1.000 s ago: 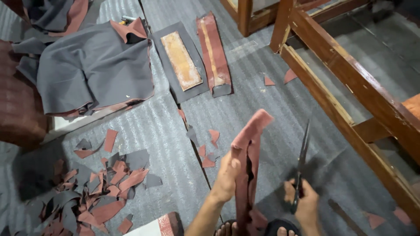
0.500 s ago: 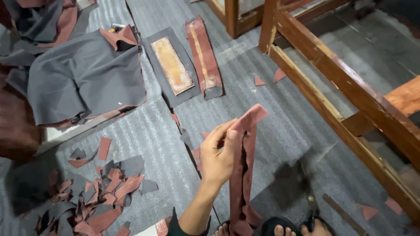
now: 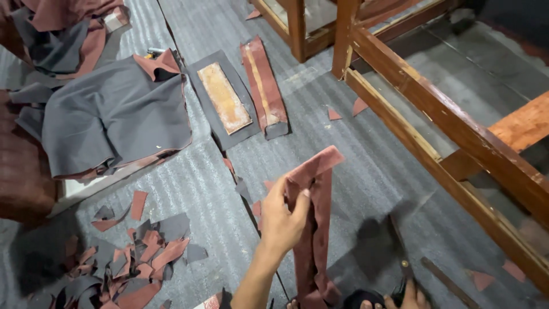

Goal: The person folds and cuts pieces of fabric by hand and with shears, then wraps the fabric around wooden boards.

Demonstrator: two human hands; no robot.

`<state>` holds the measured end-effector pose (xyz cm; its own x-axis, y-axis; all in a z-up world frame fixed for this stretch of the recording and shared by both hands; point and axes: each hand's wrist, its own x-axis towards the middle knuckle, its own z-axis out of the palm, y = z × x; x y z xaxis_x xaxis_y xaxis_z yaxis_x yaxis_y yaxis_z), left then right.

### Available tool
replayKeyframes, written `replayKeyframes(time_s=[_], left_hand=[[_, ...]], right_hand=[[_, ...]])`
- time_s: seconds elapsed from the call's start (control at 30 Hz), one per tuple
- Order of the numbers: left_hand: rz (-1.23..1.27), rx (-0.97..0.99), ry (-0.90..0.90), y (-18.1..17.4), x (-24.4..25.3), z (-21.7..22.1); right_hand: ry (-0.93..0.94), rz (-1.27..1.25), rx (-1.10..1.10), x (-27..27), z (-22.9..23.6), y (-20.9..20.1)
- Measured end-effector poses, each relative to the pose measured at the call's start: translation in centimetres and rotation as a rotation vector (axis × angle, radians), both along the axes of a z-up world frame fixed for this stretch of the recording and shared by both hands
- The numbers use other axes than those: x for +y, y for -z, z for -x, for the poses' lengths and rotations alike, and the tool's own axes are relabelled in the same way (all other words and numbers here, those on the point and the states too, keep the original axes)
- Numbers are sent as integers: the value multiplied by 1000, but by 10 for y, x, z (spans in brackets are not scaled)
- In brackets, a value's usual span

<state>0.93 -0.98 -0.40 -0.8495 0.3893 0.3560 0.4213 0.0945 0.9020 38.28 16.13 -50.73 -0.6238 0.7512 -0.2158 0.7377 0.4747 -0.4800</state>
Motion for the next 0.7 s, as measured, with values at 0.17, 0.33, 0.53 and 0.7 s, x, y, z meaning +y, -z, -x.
replayKeyframes(time_s=[0.17, 0.33, 0.53, 0.7], left_hand=[[23, -62, 134, 19, -9, -6], [-81, 191, -17, 20, -20, -15], [93, 591, -78, 55, -15, -30], [193, 450, 59, 41, -20, -46]], right_hand=[[29, 56, 259, 2, 170, -296], [-122, 129, 843, 12, 243, -427], [-405, 432, 1233, -12, 284, -499], [-386, 756, 1106, -29, 292, -487]])
